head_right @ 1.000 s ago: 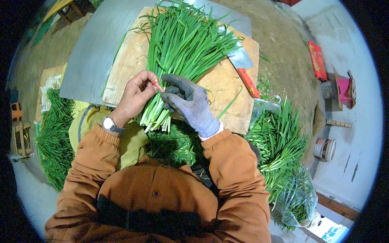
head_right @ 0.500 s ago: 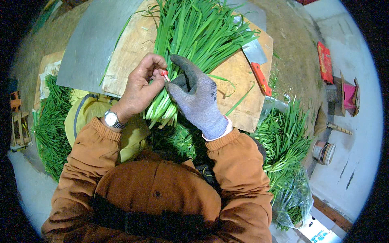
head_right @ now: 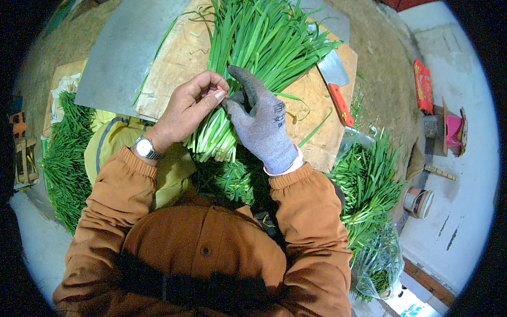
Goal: The person gathers green onions, aligns them into bundles, and secures each bundle with a red rubber band. The person uses a knife to trim the ends of the green onions and places the finished bundles on the table.
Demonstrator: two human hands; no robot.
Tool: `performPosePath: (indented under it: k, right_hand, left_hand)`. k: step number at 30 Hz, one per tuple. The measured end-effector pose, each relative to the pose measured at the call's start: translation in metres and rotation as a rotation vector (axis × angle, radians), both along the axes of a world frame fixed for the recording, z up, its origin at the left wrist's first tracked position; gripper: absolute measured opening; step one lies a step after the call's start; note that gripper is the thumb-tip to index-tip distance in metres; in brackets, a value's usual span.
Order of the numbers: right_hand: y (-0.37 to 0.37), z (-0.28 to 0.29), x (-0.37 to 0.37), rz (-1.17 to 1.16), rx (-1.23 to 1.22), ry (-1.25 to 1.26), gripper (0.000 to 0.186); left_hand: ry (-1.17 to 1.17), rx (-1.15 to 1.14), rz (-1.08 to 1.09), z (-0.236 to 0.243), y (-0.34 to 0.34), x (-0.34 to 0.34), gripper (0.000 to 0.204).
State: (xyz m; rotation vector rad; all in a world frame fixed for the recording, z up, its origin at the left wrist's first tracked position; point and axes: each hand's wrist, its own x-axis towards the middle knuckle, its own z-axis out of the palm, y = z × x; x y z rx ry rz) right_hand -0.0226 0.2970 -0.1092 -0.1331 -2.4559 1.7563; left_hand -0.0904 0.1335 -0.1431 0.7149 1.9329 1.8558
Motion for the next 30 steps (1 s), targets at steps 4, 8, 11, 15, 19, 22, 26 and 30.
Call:
performPosePath:
  k: [4, 8, 11, 15, 19, 22, 26, 30]
  right_hand:
    - [0.005, 0.000, 0.001, 0.034, 0.048, -0.021, 0.046]
    - [0.015, 0.002, 0.011, -0.029, -0.094, -0.029, 0.042]
    - [0.027, 0.005, 0.022, -0.219, -0.054, -0.008, 0.026]
    - [0.039, 0.002, 0.034, -0.074, -0.105, -0.311, 0.023]
    - [0.041, -0.017, 0.034, -0.048, 0.011, -0.064, 0.030]
    - [0.043, -0.028, 0.030, -0.079, 0.094, -0.020, 0.027]
    - [0.041, -0.028, 0.024, -0.059, 0.359, 0.238, 0.027]
    - [0.041, -0.013, 0.027, -0.047, 0.404, 0.214, 0.033]
  left_hand:
    - [-0.075, 0.092, -0.025, -0.003, 0.002, -0.003, 0.011]
    - [-0.091, 0.091, -0.053, 0.001, 0.002, -0.003, 0.008]
    - [0.177, -0.110, -0.005, 0.013, -0.002, 0.000, 0.006]
    - [0.914, -0.236, 0.004, 0.042, -0.002, 0.002, 0.008]
    - [1.263, -0.346, -0.157, 0.070, 0.008, 0.009, 0.012]
    - [1.344, -0.356, -0.315, 0.080, 0.022, 0.017, 0.013]
    - [1.280, -0.293, -0.414, 0.079, 0.043, 0.020, 0.015]
    - [1.130, -0.341, -0.331, 0.086, 0.053, -0.001, 0.015]
